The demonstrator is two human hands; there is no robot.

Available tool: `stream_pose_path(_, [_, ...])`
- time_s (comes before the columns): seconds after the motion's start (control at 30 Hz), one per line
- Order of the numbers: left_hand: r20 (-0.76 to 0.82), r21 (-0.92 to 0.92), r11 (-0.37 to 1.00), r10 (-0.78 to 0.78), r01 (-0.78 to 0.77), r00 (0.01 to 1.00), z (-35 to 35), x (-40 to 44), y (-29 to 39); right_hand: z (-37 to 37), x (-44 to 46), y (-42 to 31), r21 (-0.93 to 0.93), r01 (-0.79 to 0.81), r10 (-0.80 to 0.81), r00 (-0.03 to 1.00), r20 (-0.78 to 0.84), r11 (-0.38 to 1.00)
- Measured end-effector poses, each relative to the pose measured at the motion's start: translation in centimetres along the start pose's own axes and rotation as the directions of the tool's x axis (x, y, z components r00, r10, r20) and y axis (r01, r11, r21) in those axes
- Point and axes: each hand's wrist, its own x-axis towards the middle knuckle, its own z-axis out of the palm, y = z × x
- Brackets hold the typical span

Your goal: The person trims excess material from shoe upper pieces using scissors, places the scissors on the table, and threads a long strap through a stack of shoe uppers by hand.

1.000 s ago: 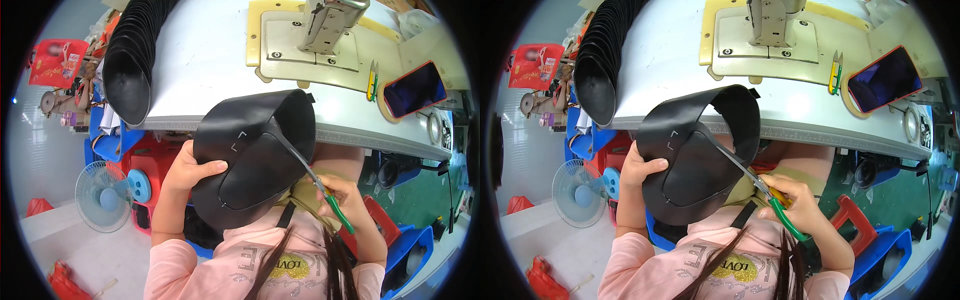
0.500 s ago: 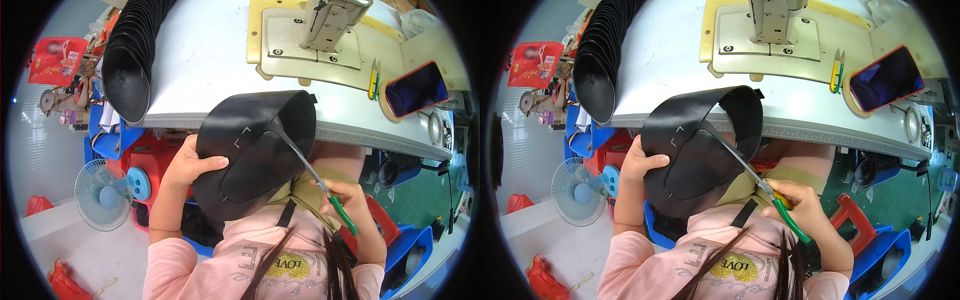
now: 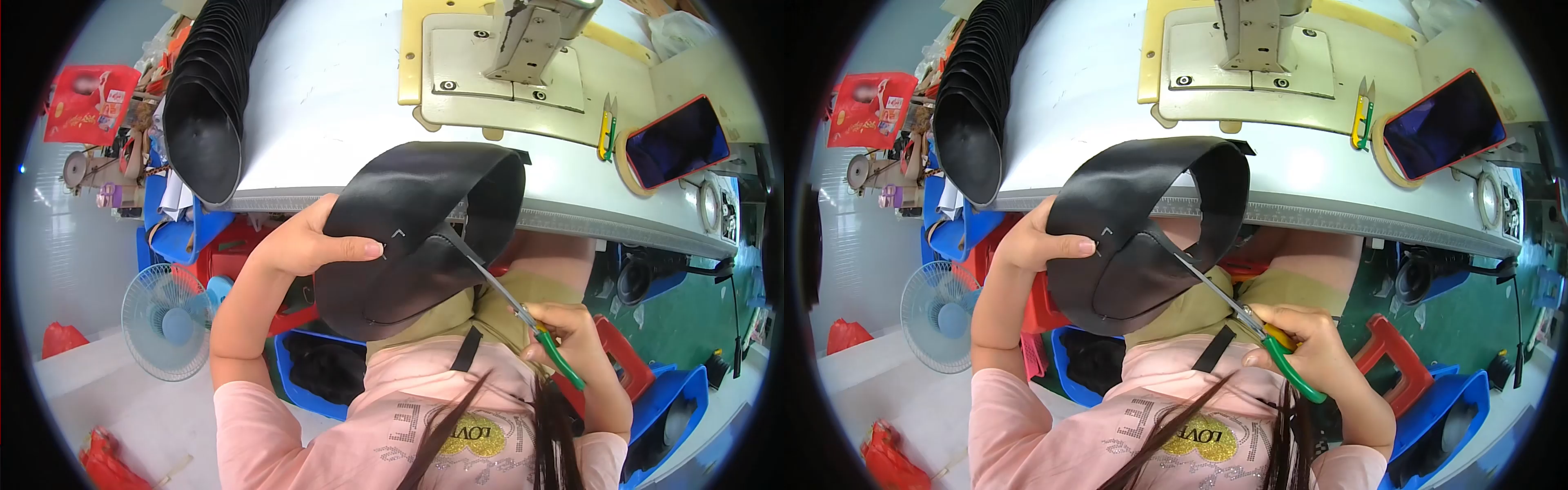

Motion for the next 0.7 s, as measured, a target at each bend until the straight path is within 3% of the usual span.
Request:
stream_pose_path(0.23, [0.02, 0.021, 0.998, 0.061, -0.062, 0.998, 1.0, 0.2, 0.3, 0.5, 0.7, 0.8, 0.047, 0.106, -0.104, 0.993, -0.051, 0.993])
stream_pose_path(0.37, [-0.009, 0.018, 0.999, -0.041, 0.041, 0.999, 1.7, 0.5, 0.3, 0.8, 1.4, 1.0, 0.045, 0.143, -0.142, 0.99, -0.025, 0.989])
stream_pose_path(0.57, [-0.014, -0.065, 0.998, -0.018, 0.017, 1.0, 1.9, 1.0, 0.2, 1.1, 1.4, 0.6, 0.316, 0.017, -0.046, 0.995, 0.086, 0.949])
stream_pose_path(0.7, [0.023, 0.017, 0.999, 0.051, -0.051, 0.998, 1.7, 0.9, 0.2, 1.1, 1.5, 0.3, 0.285, -0.014, -0.008, 0.997, 0.076, 0.958])
